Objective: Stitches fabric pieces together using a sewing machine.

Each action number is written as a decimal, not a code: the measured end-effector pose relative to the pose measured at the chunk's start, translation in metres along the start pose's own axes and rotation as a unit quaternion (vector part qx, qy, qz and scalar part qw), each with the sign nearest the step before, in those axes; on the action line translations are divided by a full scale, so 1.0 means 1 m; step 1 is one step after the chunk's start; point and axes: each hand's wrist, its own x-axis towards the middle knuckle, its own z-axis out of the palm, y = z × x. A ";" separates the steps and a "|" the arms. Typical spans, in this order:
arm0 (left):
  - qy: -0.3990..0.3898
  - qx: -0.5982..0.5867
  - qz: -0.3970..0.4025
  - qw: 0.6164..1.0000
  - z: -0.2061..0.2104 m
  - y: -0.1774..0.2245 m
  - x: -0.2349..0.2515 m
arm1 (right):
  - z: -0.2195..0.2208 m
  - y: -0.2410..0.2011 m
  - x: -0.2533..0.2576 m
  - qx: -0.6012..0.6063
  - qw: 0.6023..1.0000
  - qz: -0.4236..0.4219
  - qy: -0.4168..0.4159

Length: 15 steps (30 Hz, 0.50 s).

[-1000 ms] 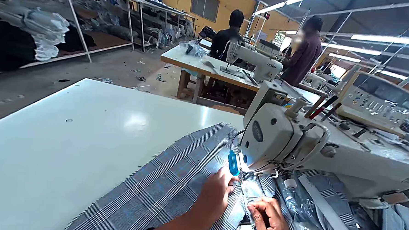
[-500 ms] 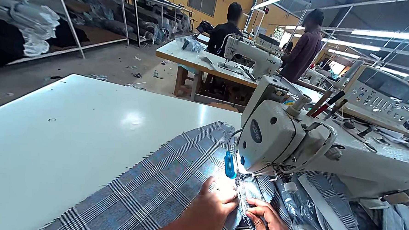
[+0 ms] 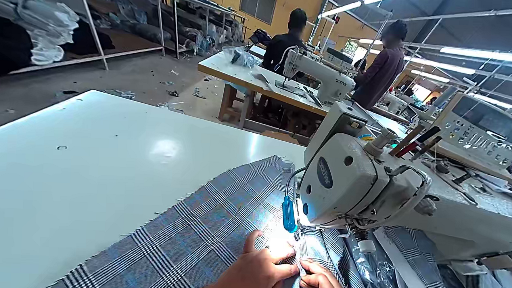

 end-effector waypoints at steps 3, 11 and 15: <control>-0.018 -0.033 -0.005 0.999 -0.004 0.000 0.000 | 0.001 0.000 0.000 0.003 1.000 -0.007 0.005; -0.031 -0.058 -0.018 0.998 -0.008 0.000 0.003 | 0.001 0.000 0.003 -0.063 0.997 -0.035 -0.033; -0.050 -0.089 -0.040 0.994 -0.010 -0.003 0.010 | 0.000 -0.004 0.005 -0.094 0.994 -0.035 -0.038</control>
